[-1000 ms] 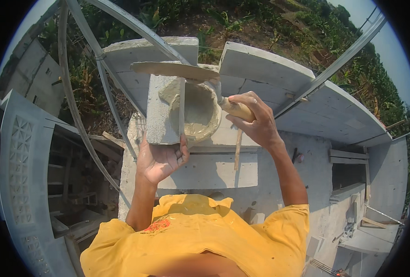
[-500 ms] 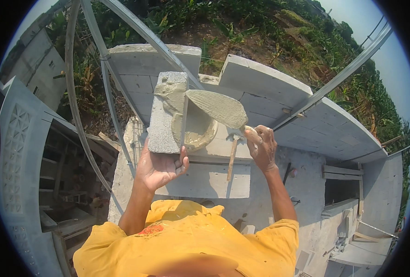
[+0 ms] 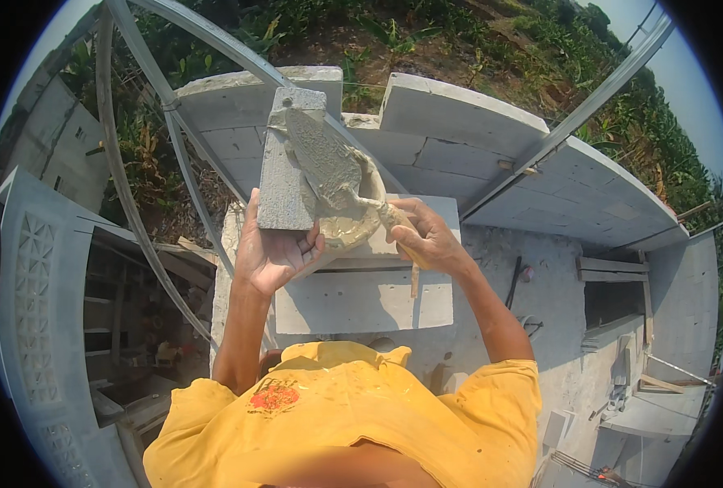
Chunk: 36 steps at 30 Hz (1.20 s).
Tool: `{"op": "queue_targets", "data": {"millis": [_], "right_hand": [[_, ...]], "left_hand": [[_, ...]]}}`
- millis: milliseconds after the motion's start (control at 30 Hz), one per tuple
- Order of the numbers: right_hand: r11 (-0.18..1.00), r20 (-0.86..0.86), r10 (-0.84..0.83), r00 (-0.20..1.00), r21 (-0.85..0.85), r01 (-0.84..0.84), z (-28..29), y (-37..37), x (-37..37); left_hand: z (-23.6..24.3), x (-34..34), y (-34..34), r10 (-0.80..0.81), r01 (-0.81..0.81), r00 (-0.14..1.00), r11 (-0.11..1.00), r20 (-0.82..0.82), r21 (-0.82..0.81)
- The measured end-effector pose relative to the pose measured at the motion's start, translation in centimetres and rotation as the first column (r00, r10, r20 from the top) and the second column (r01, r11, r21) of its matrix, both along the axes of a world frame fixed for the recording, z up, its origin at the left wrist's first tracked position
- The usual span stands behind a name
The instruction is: Laying bricks on a construction site, using mortar and a trowel.
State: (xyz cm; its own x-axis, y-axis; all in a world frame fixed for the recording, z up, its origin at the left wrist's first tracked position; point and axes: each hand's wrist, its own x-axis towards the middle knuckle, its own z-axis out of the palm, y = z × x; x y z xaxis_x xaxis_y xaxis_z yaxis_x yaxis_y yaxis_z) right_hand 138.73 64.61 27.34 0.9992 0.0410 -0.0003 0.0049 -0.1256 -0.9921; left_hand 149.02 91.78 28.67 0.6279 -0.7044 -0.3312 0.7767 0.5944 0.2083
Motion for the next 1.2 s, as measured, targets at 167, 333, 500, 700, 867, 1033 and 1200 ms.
{"op": "queue_targets", "data": {"millis": [167,333,500,700,867,1033,1200], "right_hand": [[0.935,-0.042,-0.260,0.965,-0.263,0.240,1.2,-2.0,-6.6],[0.691,0.210,-0.277,0.938,-0.634,0.346,10.4,-1.7,-5.5],[0.500,0.252,-0.074,0.965,-0.828,0.254,12.1,-4.0,-1.2],[0.642,-0.028,-0.030,0.999,-0.767,-0.002,11.4,-4.1,1.3],[0.794,-0.127,0.043,0.991,-0.597,-0.111,8.7,-3.5,-0.2],[0.845,0.127,-0.064,0.990,-0.521,0.122,5.8,-3.2,-3.6],[0.542,0.595,0.058,0.801,-0.693,0.475,0.2,0.6,-3.2]], "left_hand": [[-0.9,3.1,2.1,0.070,-0.201,0.938,0.908,0.338,0.369],[-0.8,6.6,2.1,0.074,-0.648,0.672,0.541,0.737,0.536],[-1.1,6.3,0.5,0.013,-0.602,0.699,0.549,0.715,0.580],[-3.0,6.0,0.4,-0.034,-0.594,0.701,0.525,0.712,0.610],[-2.6,5.9,0.0,-0.104,-0.444,0.822,0.497,0.559,0.745],[-3.3,5.9,0.2,0.021,-0.260,0.912,0.802,0.410,0.538],[-0.8,3.7,-1.3,0.079,-0.104,0.993,0.926,0.082,0.364]]}}
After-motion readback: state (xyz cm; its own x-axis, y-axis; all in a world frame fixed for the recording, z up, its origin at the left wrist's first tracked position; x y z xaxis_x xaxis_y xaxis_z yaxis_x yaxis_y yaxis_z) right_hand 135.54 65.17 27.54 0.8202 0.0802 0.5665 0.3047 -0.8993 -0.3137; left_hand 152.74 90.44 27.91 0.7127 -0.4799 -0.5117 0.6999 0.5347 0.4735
